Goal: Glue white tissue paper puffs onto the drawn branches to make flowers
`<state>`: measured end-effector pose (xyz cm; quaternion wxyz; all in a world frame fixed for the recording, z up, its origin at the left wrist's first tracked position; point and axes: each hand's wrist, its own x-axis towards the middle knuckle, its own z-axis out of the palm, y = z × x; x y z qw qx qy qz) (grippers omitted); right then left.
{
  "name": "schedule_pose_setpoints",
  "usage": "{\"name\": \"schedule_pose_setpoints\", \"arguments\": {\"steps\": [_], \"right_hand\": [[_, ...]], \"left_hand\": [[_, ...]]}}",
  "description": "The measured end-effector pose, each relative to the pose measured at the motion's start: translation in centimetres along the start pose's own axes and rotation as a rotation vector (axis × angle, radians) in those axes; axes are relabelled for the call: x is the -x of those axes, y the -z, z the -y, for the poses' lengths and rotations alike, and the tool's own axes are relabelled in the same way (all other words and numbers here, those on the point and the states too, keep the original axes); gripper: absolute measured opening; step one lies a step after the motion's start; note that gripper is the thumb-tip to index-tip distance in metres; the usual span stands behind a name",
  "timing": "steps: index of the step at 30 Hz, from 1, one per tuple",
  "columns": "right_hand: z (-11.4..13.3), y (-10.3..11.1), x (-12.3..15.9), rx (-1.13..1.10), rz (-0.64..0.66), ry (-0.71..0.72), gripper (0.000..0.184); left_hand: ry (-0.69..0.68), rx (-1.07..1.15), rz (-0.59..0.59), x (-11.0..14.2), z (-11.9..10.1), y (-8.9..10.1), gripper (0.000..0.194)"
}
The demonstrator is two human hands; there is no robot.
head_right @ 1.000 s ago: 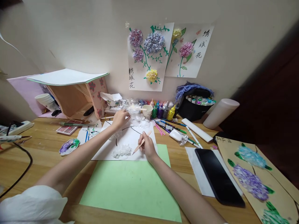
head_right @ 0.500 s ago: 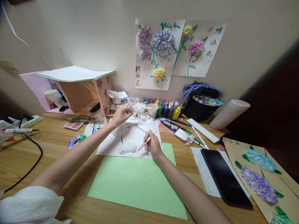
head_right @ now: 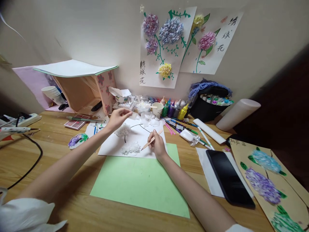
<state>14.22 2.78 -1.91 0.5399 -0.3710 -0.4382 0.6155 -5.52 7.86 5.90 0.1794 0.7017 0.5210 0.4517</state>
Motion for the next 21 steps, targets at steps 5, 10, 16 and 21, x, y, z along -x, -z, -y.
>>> {"name": "schedule_pose_setpoints", "arguments": {"steps": [5,10,16,21], "right_hand": [[0.9,-1.0,1.6,0.139,0.102,0.173,0.044],[1.2,-2.1,3.3,0.435,0.374,0.247,0.040],[0.9,-2.2,3.2,0.631,0.477,0.326,0.035],[1.1,-2.2,3.1,0.659,0.459,0.332,0.033]], "left_hand": [[0.115,0.184,0.056,7.4,-0.3,1.7,0.023],[0.149,0.320,0.191,10.6,-0.2,3.2,0.020],[0.103,0.319,0.714,11.6,0.1,4.1,0.017],[-0.031,0.156,0.746,12.8,-0.1,3.2,0.013]]}}
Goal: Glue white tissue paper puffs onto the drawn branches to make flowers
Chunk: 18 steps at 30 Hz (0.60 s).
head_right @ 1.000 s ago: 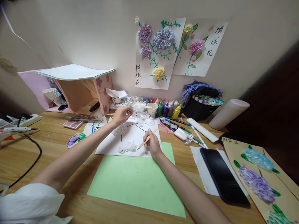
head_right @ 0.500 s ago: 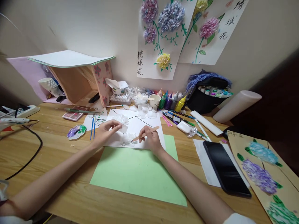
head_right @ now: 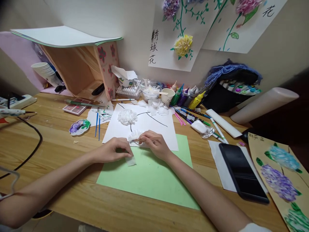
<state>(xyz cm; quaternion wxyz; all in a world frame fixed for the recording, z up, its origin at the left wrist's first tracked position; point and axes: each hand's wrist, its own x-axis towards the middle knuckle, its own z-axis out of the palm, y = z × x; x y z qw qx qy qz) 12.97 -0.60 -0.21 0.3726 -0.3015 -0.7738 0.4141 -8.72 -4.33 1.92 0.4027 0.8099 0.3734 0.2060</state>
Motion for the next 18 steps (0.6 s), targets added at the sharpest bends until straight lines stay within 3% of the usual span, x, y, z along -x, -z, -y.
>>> {"name": "schedule_pose_setpoints", "arguments": {"steps": [7,10,14,18], "right_hand": [[0.2,0.0,0.0,-0.008,-0.013,-0.022,0.029],[0.2,0.0,0.3,-0.021,-0.047,0.009,0.029],[0.2,-0.2,0.8,0.000,-0.141,0.152,0.038],[0.2,-0.4,0.9,0.094,-0.044,0.237,0.035]], "left_hand": [[0.093,-0.229,-0.330,-0.6,0.9,-1.1,0.011],[0.069,-0.321,-0.384,-0.7,1.0,-1.2,0.009],[0.044,-0.400,-0.411,-0.8,0.9,-1.3,0.009],[0.030,-0.429,-0.423,-0.9,1.0,-1.5,0.009]]}}
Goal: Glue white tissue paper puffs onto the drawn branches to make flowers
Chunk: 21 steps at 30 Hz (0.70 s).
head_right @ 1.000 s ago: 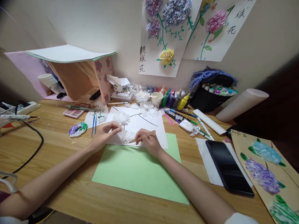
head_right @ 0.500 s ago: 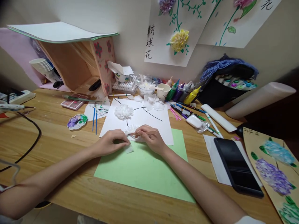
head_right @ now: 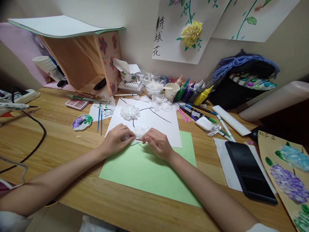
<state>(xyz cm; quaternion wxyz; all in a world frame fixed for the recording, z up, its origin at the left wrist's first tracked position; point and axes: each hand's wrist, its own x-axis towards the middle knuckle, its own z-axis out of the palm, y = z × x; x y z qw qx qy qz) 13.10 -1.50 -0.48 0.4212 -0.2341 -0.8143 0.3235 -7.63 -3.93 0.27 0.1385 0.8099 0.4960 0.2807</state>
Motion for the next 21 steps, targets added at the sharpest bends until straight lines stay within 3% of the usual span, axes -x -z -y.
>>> {"name": "schedule_pose_setpoints", "arguments": {"steps": [3,7,10,16,21], "right_hand": [[0.0,-0.1,-0.2,0.083,0.073,0.057,0.029],[-0.1,-0.3,-0.3,0.119,0.076,0.078,0.026],[-0.1,-0.3,-0.3,0.137,0.062,0.043,0.028],[0.1,-0.4,-0.3,0.136,0.039,-0.024,0.029],[0.2,-1.2,-0.7,0.059,-0.086,-0.185,0.034]], "left_hand": [[0.003,-0.021,-0.006,0.0,0.0,-0.1,0.009],[0.012,-0.022,-0.012,-0.1,0.0,-0.2,0.011],[0.068,-0.003,-0.048,-0.2,0.0,-0.1,0.013],[0.323,0.014,-0.074,-0.5,0.6,-0.3,0.019],[0.351,-0.014,-0.045,-0.6,0.9,-0.3,0.020]]}}
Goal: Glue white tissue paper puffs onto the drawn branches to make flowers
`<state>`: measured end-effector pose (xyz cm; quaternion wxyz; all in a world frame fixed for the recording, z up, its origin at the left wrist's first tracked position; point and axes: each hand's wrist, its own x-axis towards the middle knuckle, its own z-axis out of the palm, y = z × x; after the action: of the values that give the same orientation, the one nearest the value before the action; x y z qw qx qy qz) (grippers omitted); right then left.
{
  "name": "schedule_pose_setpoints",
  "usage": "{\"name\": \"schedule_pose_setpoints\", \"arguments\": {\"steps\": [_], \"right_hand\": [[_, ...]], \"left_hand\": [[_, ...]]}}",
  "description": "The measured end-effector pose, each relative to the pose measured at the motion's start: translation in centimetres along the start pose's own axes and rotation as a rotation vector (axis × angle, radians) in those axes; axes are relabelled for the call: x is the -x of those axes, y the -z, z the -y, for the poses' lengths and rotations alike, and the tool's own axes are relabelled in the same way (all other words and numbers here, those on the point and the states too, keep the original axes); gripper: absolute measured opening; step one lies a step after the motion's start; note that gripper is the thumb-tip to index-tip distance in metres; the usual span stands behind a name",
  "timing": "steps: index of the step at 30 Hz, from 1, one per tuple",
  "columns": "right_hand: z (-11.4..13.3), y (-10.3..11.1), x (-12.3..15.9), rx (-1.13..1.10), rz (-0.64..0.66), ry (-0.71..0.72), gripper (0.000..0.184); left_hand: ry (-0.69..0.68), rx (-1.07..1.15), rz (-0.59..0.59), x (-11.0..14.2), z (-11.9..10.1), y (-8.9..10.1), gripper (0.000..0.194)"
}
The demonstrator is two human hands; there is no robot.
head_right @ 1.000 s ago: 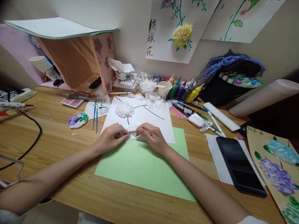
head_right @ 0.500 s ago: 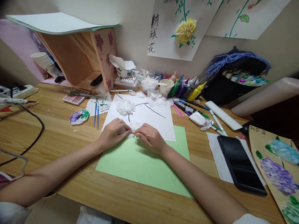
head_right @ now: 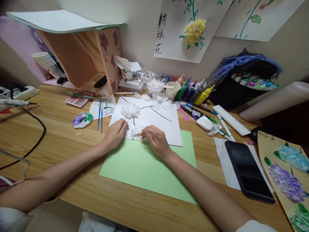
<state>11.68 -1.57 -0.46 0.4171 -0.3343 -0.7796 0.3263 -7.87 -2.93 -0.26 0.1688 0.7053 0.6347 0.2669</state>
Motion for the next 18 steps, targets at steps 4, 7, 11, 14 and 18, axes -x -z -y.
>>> {"name": "schedule_pose_setpoints", "arguments": {"steps": [4,7,11,14,18], "right_hand": [[0.2,-0.4,-0.2,-0.021,-0.039,-0.047,0.036],[0.2,-0.2,0.1,-0.030,-0.077,0.027,0.040],[0.5,-0.1,0.8,-0.048,-0.173,0.188,0.039],[0.9,-0.6,0.9,0.050,0.003,0.439,0.030],[1.3,-1.5,0.6,0.378,0.201,0.611,0.025]], "left_hand": [[-0.023,-0.034,0.002,0.1,-0.1,-0.1,0.021],[-0.038,-0.057,0.001,0.1,-0.1,-0.1,0.021],[-0.043,-0.052,0.001,0.1,-0.1,-0.2,0.020],[-0.049,-0.058,-0.003,0.1,-0.1,-0.2,0.020],[-0.053,-0.058,-0.011,0.2,-0.1,-0.2,0.020]]}}
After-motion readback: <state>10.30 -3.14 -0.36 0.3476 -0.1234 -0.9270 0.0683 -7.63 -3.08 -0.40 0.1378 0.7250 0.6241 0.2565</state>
